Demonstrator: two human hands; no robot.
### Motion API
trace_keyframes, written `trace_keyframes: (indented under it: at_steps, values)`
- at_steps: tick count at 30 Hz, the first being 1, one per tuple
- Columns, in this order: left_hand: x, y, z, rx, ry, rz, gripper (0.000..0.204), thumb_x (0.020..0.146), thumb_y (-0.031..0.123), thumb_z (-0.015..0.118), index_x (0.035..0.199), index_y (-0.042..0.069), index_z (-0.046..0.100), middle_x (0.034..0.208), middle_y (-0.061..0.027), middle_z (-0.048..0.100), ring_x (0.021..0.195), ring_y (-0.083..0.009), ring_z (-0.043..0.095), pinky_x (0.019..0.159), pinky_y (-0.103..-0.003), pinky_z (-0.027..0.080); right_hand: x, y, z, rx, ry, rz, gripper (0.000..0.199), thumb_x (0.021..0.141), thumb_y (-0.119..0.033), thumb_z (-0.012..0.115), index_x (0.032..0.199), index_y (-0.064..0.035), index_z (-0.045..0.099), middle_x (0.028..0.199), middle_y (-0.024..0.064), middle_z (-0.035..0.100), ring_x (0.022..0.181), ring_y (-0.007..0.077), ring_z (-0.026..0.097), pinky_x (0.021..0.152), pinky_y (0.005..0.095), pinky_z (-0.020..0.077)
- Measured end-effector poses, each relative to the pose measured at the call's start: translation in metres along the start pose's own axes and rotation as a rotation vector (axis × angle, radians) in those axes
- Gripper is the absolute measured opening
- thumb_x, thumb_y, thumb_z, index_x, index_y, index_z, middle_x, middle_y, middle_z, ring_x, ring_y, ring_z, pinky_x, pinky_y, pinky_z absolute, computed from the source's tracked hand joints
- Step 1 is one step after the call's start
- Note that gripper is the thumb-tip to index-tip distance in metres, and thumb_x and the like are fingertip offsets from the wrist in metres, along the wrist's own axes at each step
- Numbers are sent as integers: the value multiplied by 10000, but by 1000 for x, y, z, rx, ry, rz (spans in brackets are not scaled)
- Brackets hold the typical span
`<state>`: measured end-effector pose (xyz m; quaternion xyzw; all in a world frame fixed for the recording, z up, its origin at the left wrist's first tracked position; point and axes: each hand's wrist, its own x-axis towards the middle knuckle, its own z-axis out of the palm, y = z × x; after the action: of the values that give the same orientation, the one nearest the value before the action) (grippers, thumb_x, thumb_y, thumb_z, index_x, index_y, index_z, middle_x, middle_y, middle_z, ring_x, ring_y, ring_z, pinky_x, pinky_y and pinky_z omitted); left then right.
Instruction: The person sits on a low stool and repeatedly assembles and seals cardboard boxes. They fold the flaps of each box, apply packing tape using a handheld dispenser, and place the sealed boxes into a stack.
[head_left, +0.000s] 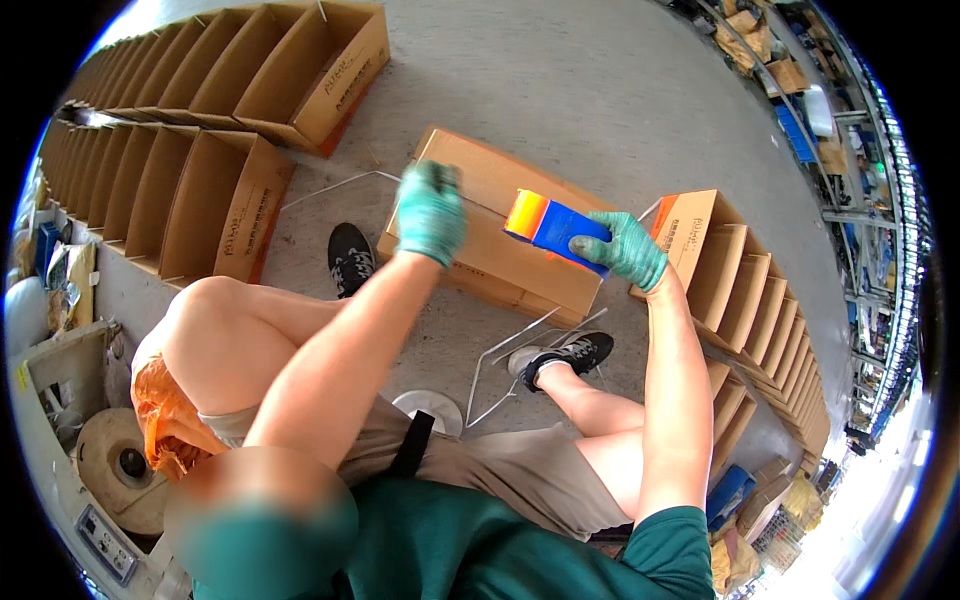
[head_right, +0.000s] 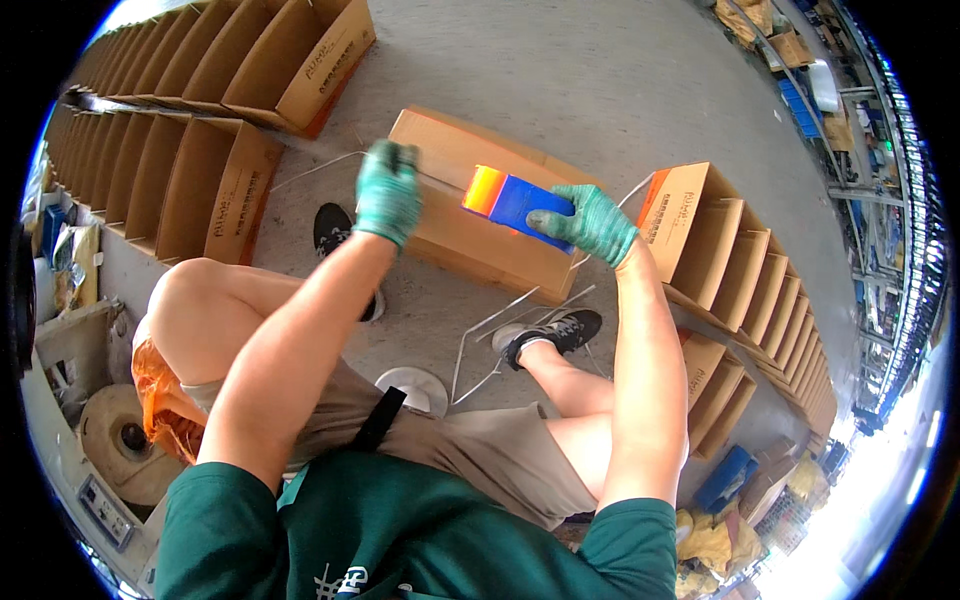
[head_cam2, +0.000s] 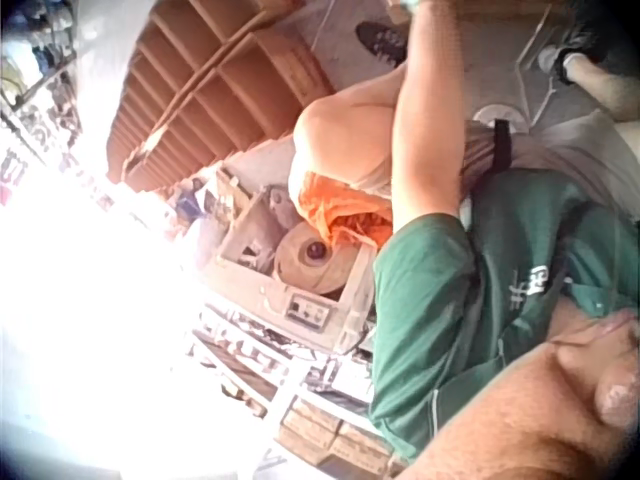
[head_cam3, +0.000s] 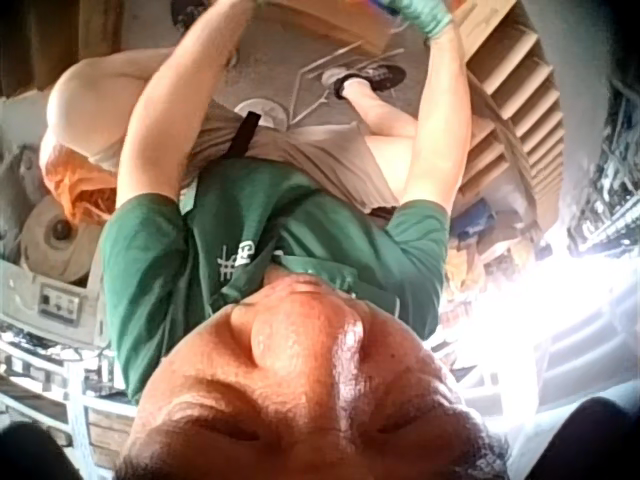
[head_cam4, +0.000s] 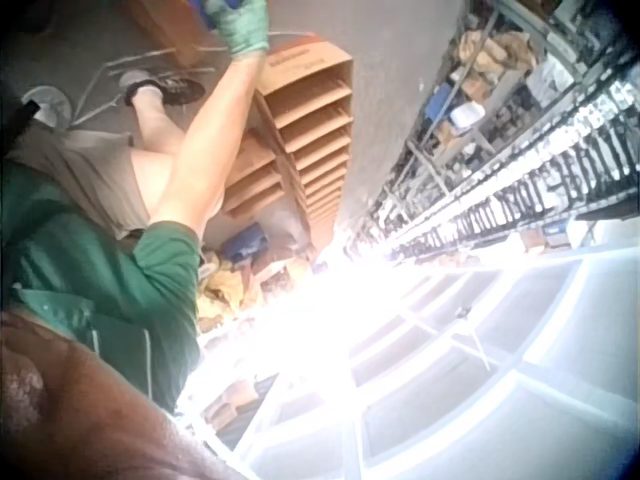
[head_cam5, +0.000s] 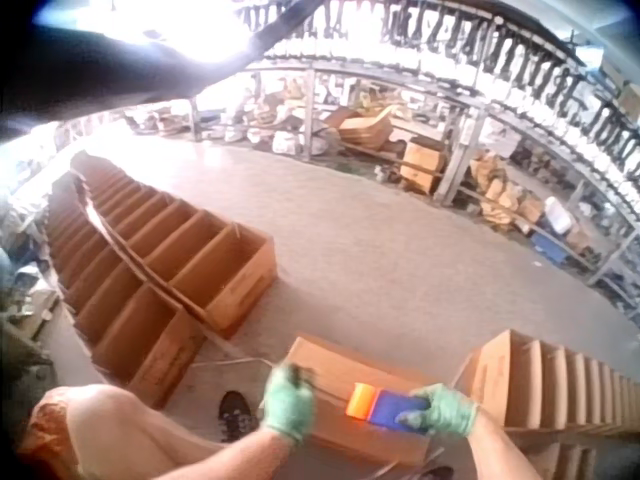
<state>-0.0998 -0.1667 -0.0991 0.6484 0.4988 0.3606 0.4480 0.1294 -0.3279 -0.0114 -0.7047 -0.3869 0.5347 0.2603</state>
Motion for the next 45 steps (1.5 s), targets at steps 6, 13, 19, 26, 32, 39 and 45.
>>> trace_keyframes:
  at_steps: [6,13,19,26,32,39,45]
  values:
    - [53,-21,-59,47,-59,-330,226,1056,210,478,892,55,497,772,-41,510,713,-147,388,687,-338,443,9,-21,14,-159,81,66,525,779,-571,772,874,-59,703,656,20,612,589,117,589,540,297,484]
    - [69,-71,-46,26,-206,-404,137,1024,167,547,987,43,593,881,-71,636,779,-160,491,766,-334,462,16,-39,23,-362,65,80,556,806,-595,729,852,-43,689,656,71,625,587,152,607,568,319,494]
    - [69,-46,-48,67,-345,-325,350,1039,168,500,1386,132,464,1393,-153,478,1264,-241,444,1073,-346,373,18,-27,25,-378,133,38,576,818,-619,699,873,-47,660,677,100,634,605,187,628,596,356,505]
    - [53,-51,-27,72,-610,56,375,1084,229,399,1447,187,484,1452,-51,506,1311,-172,446,1134,-299,317,14,-37,15,-414,8,123,592,833,-643,663,841,-50,648,688,95,652,660,205,652,643,367,515]
    - [57,-53,-31,-20,-640,46,370,1069,217,443,1434,186,498,1473,-87,498,1332,-215,454,1144,-322,318,-88,-1,-57,-479,44,327,462,865,-480,684,1038,-52,703,920,104,716,798,161,652,737,334,524]
    - [53,-20,-31,253,-702,-11,578,986,386,588,1508,286,360,1521,-162,426,1378,-329,428,1146,-408,354,-142,57,-95,-706,142,535,554,842,-517,687,1114,-35,696,1149,195,694,1038,314,670,928,413,497]
    - [56,-32,-30,134,-699,5,744,876,321,756,1505,218,373,1515,-134,425,1385,-278,404,1162,-391,333,-70,72,-37,-778,194,280,627,852,-487,649,1300,-56,567,1186,228,661,1123,382,629,965,460,493]
